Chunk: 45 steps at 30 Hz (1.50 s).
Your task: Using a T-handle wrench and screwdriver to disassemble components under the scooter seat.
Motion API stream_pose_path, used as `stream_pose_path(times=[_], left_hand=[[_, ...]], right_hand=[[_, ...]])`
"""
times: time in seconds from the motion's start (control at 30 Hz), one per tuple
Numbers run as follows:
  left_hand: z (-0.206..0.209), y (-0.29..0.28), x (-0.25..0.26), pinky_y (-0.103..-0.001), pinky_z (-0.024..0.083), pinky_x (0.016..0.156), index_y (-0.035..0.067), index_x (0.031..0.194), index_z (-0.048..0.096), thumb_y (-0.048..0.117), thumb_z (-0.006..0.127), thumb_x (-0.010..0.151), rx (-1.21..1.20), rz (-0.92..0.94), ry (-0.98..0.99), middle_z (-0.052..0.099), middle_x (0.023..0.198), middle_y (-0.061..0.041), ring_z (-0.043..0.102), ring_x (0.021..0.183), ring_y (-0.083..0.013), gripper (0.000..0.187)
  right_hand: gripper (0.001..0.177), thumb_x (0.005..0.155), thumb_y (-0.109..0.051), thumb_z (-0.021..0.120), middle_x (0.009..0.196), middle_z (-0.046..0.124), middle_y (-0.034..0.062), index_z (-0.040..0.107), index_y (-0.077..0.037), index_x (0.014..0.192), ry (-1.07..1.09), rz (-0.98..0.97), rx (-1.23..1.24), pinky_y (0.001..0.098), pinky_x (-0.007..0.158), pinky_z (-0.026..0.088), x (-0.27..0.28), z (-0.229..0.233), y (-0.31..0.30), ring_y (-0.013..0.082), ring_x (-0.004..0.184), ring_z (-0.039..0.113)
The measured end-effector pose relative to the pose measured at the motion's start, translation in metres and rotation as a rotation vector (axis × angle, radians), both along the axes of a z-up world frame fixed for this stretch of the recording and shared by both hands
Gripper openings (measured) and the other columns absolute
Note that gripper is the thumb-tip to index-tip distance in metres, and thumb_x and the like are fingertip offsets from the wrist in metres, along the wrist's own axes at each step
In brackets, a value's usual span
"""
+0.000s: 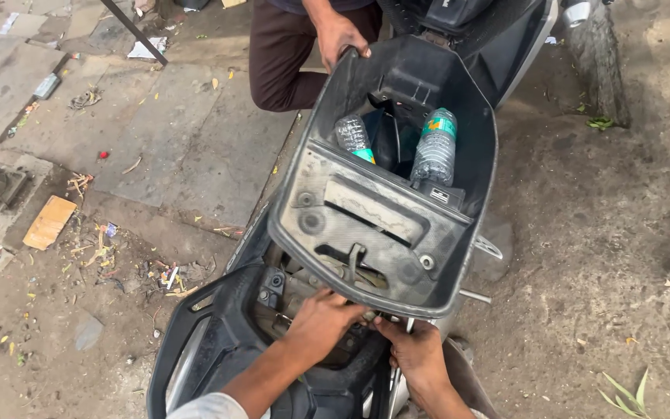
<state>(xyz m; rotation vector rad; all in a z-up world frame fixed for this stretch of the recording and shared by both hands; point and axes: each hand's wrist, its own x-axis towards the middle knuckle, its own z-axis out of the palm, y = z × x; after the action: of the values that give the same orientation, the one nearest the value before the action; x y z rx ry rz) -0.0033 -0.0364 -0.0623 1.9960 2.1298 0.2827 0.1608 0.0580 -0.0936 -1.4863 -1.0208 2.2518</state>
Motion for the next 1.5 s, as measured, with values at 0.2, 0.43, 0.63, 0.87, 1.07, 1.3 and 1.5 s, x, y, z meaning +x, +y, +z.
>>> stream_pose_path(times=[0.2, 0.43, 0.63, 0.87, 1.07, 1.3, 1.5], left_hand=[[-0.010, -0.003, 0.010, -0.047, 0.056, 0.085, 0.004, 0.112, 0.071, -0.006, 0.064, 0.082, 0.024, 0.250, -0.383, 0.072, 0.106, -0.022, 0.070, 0.099, -0.0414, 0.032], [0.025, 0.007, 0.021, -0.045, 0.056, 0.073, 0.002, 0.109, 0.068, 0.001, 0.067, 0.084, -0.009, 0.411, -0.636, 0.072, 0.094, -0.023, 0.074, 0.083, -0.0377, 0.025], [-0.013, 0.001, 0.015, -0.048, 0.058, 0.079, 0.000, 0.106, 0.068, 0.014, 0.072, 0.088, 0.016, 0.347, -0.183, 0.072, 0.100, -0.024, 0.071, 0.085, -0.0423, 0.023], [0.004, 0.014, 0.015, -0.050, 0.057, 0.085, -0.005, 0.114, 0.064, 0.013, 0.070, 0.087, -0.106, 0.327, -0.234, 0.070, 0.105, -0.028, 0.070, 0.092, -0.0458, 0.032], [-0.012, 0.015, -0.001, -0.048, 0.055, 0.089, -0.003, 0.115, 0.063, -0.001, 0.070, 0.075, -0.226, 0.317, -0.360, 0.071, 0.106, -0.027, 0.069, 0.104, -0.0440, 0.040], [0.021, 0.022, 0.005, -0.048, 0.054, 0.083, 0.008, 0.133, 0.059, 0.003, 0.068, 0.081, -0.128, 0.315, -0.625, 0.069, 0.113, -0.024, 0.069, 0.100, -0.0422, 0.052], [0.019, 0.015, 0.008, -0.047, 0.054, 0.088, 0.010, 0.130, 0.061, 0.014, 0.075, 0.080, -0.150, 0.250, -0.447, 0.066, 0.118, -0.022, 0.069, 0.096, -0.0398, 0.051]], right_hand=[[0.015, 0.088, -0.009, 0.075, 0.068, 0.066, 0.0054, 0.069, 0.003, 0.096, 0.020, 0.195, 0.121, 0.0298, 0.040, 0.039, -0.003, 0.002, 0.006, 0.0120, 0.043, 0.046], [0.025, 0.085, 0.002, 0.068, 0.099, 0.077, 0.0069, 0.068, 0.005, 0.110, 0.457, 0.163, 0.537, 0.0223, 0.070, 0.055, -0.008, -0.042, 0.003, 0.0061, 0.080, 0.068], [0.026, 0.091, -0.006, 0.068, 0.094, 0.080, 0.0151, 0.070, 0.000, 0.116, -0.069, 0.412, 0.296, 0.0302, 0.044, 0.048, -0.008, 0.029, 0.014, 0.0157, 0.050, 0.056], [0.030, 0.095, -0.015, 0.068, 0.091, 0.075, 0.0164, 0.065, 0.001, 0.119, -0.118, 0.454, 0.352, 0.0308, 0.045, 0.054, -0.008, 0.024, 0.020, 0.0134, 0.052, 0.058], [0.032, 0.099, -0.025, 0.064, 0.089, 0.077, 0.0133, 0.058, -0.003, 0.122, -0.224, 0.386, 0.305, 0.0307, 0.047, 0.057, -0.009, 0.005, 0.007, 0.0157, 0.052, 0.061], [0.021, 0.099, -0.015, 0.061, 0.072, 0.057, 0.0141, 0.064, 0.006, 0.096, -0.006, -0.227, 0.185, 0.0321, 0.040, 0.035, 0.004, -0.047, 0.036, 0.0177, 0.050, 0.046], [0.005, 0.094, -0.001, 0.056, 0.082, 0.062, 0.0104, 0.059, 0.001, 0.091, 0.200, -0.033, 0.146, 0.0297, 0.043, 0.043, -0.003, -0.062, 0.071, 0.0167, 0.056, 0.053]])
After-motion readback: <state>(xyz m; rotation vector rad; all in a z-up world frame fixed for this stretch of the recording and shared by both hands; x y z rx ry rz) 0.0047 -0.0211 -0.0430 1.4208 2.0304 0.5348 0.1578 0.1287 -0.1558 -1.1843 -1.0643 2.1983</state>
